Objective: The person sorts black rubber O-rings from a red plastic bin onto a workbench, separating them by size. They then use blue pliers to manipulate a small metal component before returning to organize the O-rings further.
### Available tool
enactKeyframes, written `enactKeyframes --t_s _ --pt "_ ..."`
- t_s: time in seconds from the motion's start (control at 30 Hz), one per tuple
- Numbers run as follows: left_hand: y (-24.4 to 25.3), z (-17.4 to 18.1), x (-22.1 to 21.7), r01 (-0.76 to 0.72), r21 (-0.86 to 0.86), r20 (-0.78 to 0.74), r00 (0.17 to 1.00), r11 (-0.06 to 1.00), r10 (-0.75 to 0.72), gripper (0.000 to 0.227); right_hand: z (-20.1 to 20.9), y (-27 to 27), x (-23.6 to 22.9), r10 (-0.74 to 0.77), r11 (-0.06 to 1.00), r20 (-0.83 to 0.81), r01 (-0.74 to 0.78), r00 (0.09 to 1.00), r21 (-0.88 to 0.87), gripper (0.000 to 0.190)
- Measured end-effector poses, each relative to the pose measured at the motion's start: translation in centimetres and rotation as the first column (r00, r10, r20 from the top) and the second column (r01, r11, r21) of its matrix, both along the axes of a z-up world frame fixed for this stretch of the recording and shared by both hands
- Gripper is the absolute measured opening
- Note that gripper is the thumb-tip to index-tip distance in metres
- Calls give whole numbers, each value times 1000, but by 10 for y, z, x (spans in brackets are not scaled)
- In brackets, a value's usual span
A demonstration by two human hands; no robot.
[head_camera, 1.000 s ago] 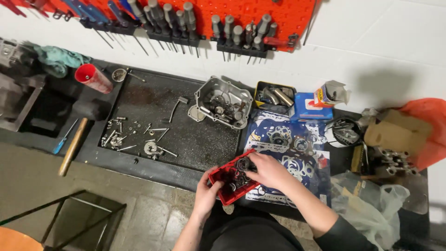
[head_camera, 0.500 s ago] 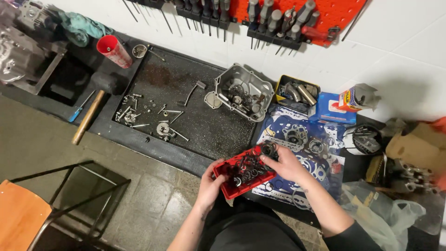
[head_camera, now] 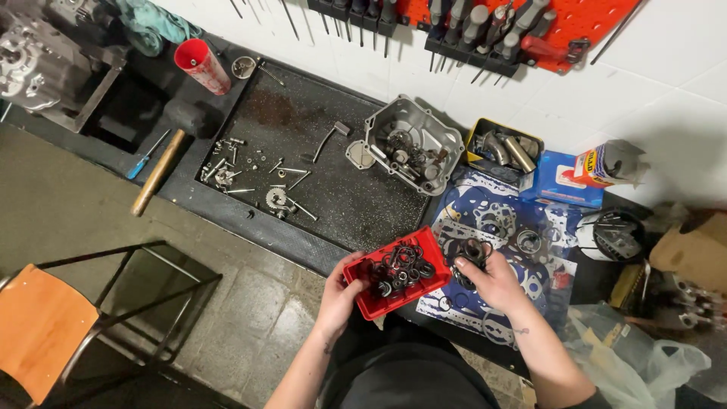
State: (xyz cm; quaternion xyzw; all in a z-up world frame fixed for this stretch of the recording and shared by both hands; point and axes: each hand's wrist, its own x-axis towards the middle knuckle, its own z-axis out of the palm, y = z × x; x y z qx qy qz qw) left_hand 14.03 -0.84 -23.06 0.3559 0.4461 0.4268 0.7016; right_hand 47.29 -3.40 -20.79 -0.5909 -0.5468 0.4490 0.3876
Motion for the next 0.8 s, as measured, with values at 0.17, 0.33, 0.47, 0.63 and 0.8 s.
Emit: enactKeyframes --t_s 0.17,0.33,0.47,0.63,0.8 --pt "-3 25 -3 -39 -32 18 999 999 40 62 -21 -11 9 -28 999 4 29 1000 -44 20" --pt "-7 34 -8 -54 -53 85 995 997 59 65 -50 -21 21 -148 977 -92 132 985 -165 17" --pt "-11 53 -9 -48 -61 111 992 997 55 65 -61 -27 23 -112 989 -16 110 994 -96 18" --pt "-14 69 -8 -43 -13 132 990 999 44 66 -82 -29 26 -86 988 -45 79 995 -136 17" --pt "-15 90 -6 -29 33 117 993 999 25 66 -54 -22 11 22 997 -87 -28 996 -68 28"
